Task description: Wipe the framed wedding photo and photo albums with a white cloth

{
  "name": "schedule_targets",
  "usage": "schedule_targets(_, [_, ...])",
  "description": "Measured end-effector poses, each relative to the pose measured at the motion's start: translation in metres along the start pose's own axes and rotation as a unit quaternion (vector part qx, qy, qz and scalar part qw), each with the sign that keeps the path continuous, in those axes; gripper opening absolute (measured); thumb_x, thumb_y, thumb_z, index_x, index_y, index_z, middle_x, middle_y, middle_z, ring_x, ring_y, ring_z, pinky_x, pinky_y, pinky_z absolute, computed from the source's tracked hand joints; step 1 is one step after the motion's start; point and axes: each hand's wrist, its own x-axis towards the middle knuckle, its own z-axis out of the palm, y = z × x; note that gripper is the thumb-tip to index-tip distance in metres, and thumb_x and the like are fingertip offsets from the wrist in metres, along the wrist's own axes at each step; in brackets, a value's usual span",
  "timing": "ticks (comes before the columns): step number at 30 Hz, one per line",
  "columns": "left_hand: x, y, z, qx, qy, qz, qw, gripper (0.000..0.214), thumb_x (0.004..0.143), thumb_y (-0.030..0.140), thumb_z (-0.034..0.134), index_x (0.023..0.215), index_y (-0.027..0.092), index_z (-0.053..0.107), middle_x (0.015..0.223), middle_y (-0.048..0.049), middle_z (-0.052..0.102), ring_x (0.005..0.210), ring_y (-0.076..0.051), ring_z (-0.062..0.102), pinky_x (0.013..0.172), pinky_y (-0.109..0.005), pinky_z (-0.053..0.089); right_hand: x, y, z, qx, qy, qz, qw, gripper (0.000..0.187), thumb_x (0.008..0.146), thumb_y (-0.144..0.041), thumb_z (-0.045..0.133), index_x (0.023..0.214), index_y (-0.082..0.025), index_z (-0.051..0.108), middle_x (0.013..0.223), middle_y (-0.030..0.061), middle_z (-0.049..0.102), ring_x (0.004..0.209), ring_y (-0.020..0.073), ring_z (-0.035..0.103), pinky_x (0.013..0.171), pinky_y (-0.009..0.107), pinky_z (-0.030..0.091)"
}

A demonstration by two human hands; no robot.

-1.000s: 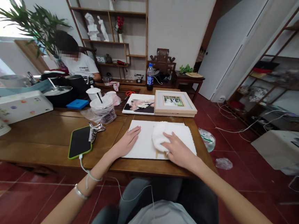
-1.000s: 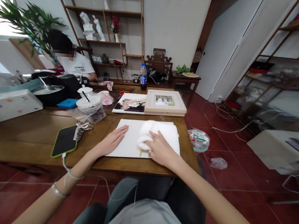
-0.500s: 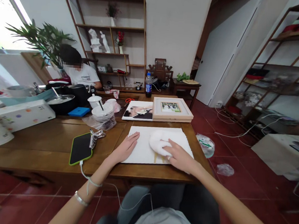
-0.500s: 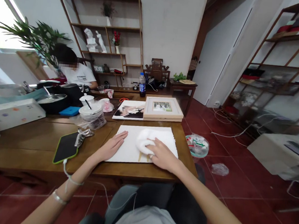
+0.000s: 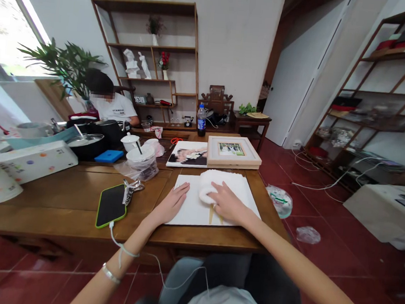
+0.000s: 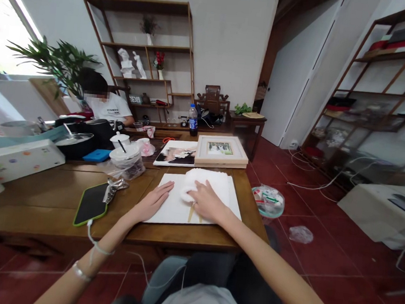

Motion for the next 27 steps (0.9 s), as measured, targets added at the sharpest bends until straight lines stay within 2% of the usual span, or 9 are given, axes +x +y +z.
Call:
schedule_targets(5, [0.000, -0.001, 0.001, 0.002, 0.004, 0.008, 1.000, 0.046, 0.094, 0.036, 0.028, 0.132, 0.015, 0.043, 0.141, -0.0096, 0.038, 0.132, -0.021, 0.031, 0.110, -0.045, 0.023, -0.054, -0.049, -0.011, 0.034, -0.047, -0.046, 0.997, 0.041, 0.071, -0.007, 0.048, 0.109, -0.017, 0.060, 0.136, 0.0147, 0.045, 0.134, 0.0247, 0.025, 0.109, 0.051, 0.012])
schedule_targets(9, [0.000, 0.001, 0.000, -0.004, 0.003, 0.002, 1.000, 0.047, 0.094, 0.036, 0.028, 0.132, 0.014, 0.044, 0.140, -0.0105, 0.039, 0.132, -0.021, 0.031, 0.110, -0.045, 0.023, -0.069, -0.059, -0.018, 0.055, -0.061, -0.044, 0.996, 0.039, 0.070, -0.009, 0.050, 0.107, -0.018, 0.061, 0.133, 0.0147, 0.047, 0.133, 0.0222, 0.029, 0.110, 0.046, 0.016])
schedule_targets(12, [0.000, 0.003, 0.000, -0.008, 0.003, -0.005, 1.000, 0.048, 0.093, 0.037, 0.027, 0.131, 0.013, 0.044, 0.140, -0.0110, 0.039, 0.132, -0.021, 0.031, 0.111, -0.045, 0.022, -0.055, -0.045, -0.015, 0.050, -0.025, -0.023, 0.998, 0.040, 0.071, -0.009, 0.050, 0.108, -0.017, 0.060, 0.127, 0.0151, 0.053, 0.129, 0.0210, 0.036, 0.109, 0.042, 0.022])
schedule_targets(15, [0.000, 0.003, 0.000, -0.007, -0.001, -0.008, 1.000, 0.049, 0.093, 0.037, 0.026, 0.132, 0.012, 0.043, 0.141, -0.0111, 0.038, 0.133, -0.021, 0.031, 0.111, -0.045, 0.022, -0.026, -0.022, -0.008, 0.030, 0.013, -0.009, 0.999, 0.037, 0.073, -0.010, 0.049, 0.108, -0.016, 0.061, 0.122, 0.0142, 0.057, 0.120, 0.0230, 0.046, 0.106, 0.042, 0.027])
schedule_targets(19, [0.001, 0.003, -0.003, -0.009, -0.001, -0.009, 1.000, 0.049, 0.093, 0.037, 0.027, 0.131, 0.012, 0.044, 0.141, -0.0106, 0.038, 0.132, -0.020, 0.032, 0.111, -0.043, 0.022, 0.018, 0.006, -0.002, 0.022, 0.012, 0.007, 1.000, 0.034, 0.074, -0.010, 0.048, 0.103, -0.017, 0.063, 0.115, 0.0096, 0.062, 0.106, 0.0244, 0.055, 0.104, 0.044, 0.028])
schedule_targets(23, [0.003, 0.002, -0.007, -0.021, 0.001, 0.000, 1.000, 0.047, 0.093, 0.037, 0.027, 0.127, 0.013, 0.049, 0.138, -0.0095, 0.043, 0.129, -0.019, 0.037, 0.111, -0.039, 0.026, 0.047, 0.015, 0.003, 0.010, 0.007, 0.032, 0.999, 0.031, 0.075, -0.011, 0.048, 0.101, -0.017, 0.064, 0.115, 0.0105, 0.062, 0.116, 0.0273, 0.048, 0.102, 0.049, 0.026])
schedule_targets(27, [0.003, 0.000, -0.005, -0.021, 0.017, 0.012, 1.000, 0.045, 0.092, 0.035, 0.028, 0.126, 0.014, 0.050, 0.136, -0.0098, 0.045, 0.128, -0.020, 0.039, 0.109, -0.041, 0.028, 0.041, -0.006, 0.007, -0.033, 0.006, 0.001, 0.999, 0.038, 0.071, -0.008, 0.050, 0.106, -0.016, 0.063, 0.118, 0.0141, 0.060, 0.126, 0.0287, 0.037, 0.103, 0.052, 0.022])
